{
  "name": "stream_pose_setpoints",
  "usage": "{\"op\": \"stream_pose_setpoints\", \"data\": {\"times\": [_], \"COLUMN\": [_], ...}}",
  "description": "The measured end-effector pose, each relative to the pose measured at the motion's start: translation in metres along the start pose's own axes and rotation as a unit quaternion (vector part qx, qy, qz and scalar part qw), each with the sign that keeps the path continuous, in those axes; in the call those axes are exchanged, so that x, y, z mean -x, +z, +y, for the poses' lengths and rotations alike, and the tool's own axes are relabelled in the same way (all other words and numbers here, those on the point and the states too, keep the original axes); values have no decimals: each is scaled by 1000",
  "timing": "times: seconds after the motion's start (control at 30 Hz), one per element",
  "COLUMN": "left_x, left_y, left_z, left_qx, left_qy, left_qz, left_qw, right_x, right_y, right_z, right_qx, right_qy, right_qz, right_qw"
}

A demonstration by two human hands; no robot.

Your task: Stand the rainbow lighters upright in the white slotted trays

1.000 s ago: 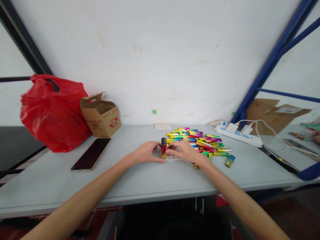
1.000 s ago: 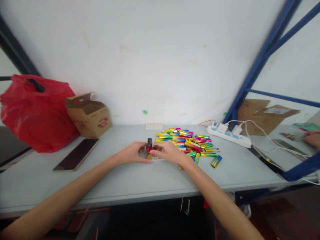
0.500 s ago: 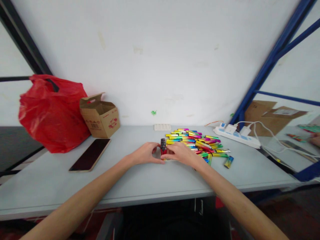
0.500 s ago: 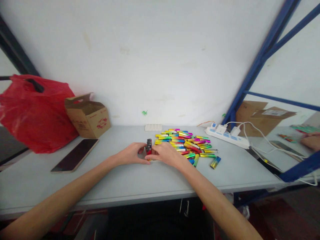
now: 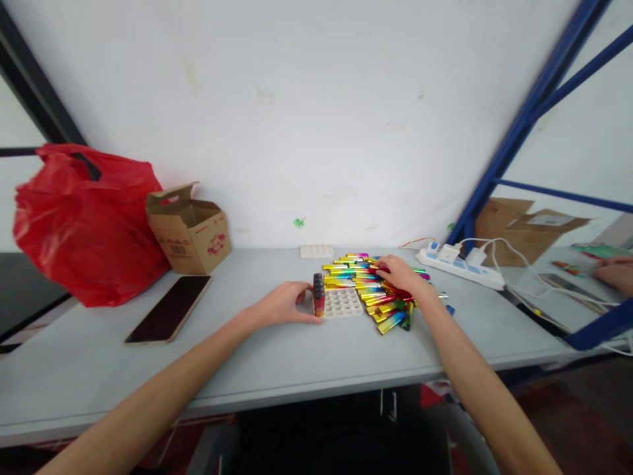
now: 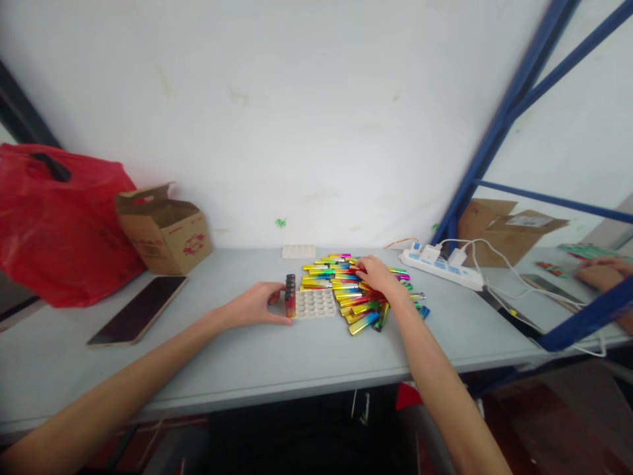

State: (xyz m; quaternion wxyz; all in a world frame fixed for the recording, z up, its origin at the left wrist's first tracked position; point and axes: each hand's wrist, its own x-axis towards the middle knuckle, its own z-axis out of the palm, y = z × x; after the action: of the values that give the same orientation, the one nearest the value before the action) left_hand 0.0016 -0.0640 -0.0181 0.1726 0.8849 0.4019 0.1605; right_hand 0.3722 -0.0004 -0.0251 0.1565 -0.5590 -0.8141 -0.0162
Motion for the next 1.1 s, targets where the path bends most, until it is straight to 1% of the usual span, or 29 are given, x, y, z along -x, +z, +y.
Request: {"op": "stream_pose_setpoints", "data": {"times": [0.07,0.13,0.23,0.3,0.37,0.43,0.47,0.53,0.6,0.67,0.73,0.83,0.9,0.97,1.03,1.1], "left_x": [0,0,0,0,0,0,0,0,0,1,1,3,3,3,2,1], "left_y": [0,0,0,0,0,0,0,0,-2,-4,-7,-9,-9,-7,-5,-2], "left_z": [0,0,1,1,1,1,1,2,2,3,3,3,3,3,3,2], "left_qx": [-1,-1,1,1,0,0,0,0,0,2,8,11,6,-4,-18,-30], "left_qy": [0,1,-1,-3,-4,-5,-6,-6,-4,-1,5,17,21,22,20,19], "left_qz": [-2,-5,-3,-3,-3,1,2,2,-4,-15,-27,-36,-32,-24,-15,-4], "left_qw": [1000,1000,1000,1000,1000,1000,1000,1000,1000,1000,1000,999,999,999,1000,999], "right_x": [1,1,2,2,0,-3,-4,-5,-5,-3,-2,0,0,1,1,0], "right_y": [-2,-5,-9,-10,-9,-7,-6,-2,2,4,5,4,3,3,5,7], "right_z": [-1,-5,-15,-22,-30,-40,-45,-54,-63,-71,-78,-90,-98,-105,-109,-111], "right_qx": [3,-9,-81,-151,-222,-309,-360,-457,-530,-584,-624,-660,-669,-656,-615,-559], "right_qy": [3,2,-7,-7,13,46,64,91,101,103,102,88,89,107,116,109], "right_qz": [-17,-1,69,116,150,161,157,130,108,87,58,28,20,13,26,66], "right_qw": [1000,1000,994,982,963,936,918,875,835,801,772,746,738,747,779,819]}}
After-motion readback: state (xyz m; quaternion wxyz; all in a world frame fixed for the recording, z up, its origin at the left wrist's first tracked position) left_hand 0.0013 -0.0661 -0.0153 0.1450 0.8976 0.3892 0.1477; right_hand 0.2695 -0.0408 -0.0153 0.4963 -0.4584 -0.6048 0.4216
